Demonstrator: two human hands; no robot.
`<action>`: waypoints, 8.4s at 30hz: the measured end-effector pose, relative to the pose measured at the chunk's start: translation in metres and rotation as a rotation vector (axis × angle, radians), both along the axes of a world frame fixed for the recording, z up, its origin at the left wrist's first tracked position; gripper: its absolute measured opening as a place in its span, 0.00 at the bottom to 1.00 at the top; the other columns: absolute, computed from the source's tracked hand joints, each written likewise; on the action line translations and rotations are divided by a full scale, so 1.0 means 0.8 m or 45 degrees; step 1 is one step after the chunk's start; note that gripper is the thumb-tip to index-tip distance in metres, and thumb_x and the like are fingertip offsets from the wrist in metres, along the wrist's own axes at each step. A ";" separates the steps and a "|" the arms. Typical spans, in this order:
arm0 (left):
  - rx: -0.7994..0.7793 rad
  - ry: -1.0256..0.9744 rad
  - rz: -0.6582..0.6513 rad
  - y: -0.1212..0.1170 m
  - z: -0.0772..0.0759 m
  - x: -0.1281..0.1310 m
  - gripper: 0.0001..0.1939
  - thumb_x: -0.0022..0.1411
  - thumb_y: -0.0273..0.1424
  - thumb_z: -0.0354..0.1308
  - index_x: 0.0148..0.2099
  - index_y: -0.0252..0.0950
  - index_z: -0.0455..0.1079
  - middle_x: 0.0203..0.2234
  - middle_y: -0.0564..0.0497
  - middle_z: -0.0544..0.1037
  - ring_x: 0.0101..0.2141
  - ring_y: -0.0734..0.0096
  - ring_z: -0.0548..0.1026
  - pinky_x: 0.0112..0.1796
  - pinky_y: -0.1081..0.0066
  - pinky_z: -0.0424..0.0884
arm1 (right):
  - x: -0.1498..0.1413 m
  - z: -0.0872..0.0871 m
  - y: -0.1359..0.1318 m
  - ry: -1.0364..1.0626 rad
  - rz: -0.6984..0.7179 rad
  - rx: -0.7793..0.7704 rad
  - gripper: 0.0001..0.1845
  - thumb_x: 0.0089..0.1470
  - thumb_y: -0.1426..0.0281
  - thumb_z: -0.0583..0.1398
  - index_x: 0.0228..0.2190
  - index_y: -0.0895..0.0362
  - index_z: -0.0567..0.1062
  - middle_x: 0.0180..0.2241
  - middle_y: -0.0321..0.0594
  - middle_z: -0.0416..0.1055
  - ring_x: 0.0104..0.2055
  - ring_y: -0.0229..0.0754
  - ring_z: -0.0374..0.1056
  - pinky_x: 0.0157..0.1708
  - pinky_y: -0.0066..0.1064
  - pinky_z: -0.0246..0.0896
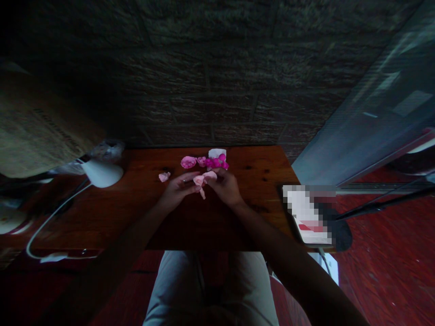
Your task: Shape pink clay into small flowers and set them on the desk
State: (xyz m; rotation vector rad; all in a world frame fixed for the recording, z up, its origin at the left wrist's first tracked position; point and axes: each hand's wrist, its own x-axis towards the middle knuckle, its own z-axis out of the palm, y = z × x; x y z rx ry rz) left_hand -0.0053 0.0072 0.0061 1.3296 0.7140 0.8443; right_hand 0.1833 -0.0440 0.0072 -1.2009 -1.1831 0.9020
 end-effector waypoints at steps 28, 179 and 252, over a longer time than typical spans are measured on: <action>-0.037 -0.001 0.154 -0.008 0.008 0.006 0.24 0.48 0.37 0.75 0.47 0.35 0.78 0.43 0.45 0.85 0.41 0.59 0.83 0.37 0.65 0.83 | -0.003 0.001 -0.001 0.183 0.046 -0.055 0.17 0.43 0.57 0.73 0.31 0.54 0.81 0.33 0.37 0.82 0.36 0.43 0.76 0.41 0.37 0.72; 0.235 -0.049 0.339 -0.010 -0.004 0.008 0.19 0.51 0.42 0.73 0.42 0.35 0.84 0.38 0.45 0.86 0.36 0.62 0.84 0.44 0.62 0.81 | -0.016 0.003 -0.004 0.074 -0.001 0.202 0.20 0.47 0.56 0.73 0.38 0.52 0.80 0.36 0.39 0.82 0.38 0.43 0.78 0.45 0.37 0.75; 0.093 -0.092 0.034 -0.012 0.012 0.008 0.11 0.49 0.37 0.75 0.34 0.37 0.84 0.29 0.49 0.84 0.29 0.67 0.78 0.37 0.65 0.77 | -0.009 0.010 -0.012 -0.416 0.330 0.214 0.13 0.60 0.61 0.62 0.26 0.54 0.77 0.29 0.36 0.77 0.34 0.42 0.72 0.40 0.33 0.64</action>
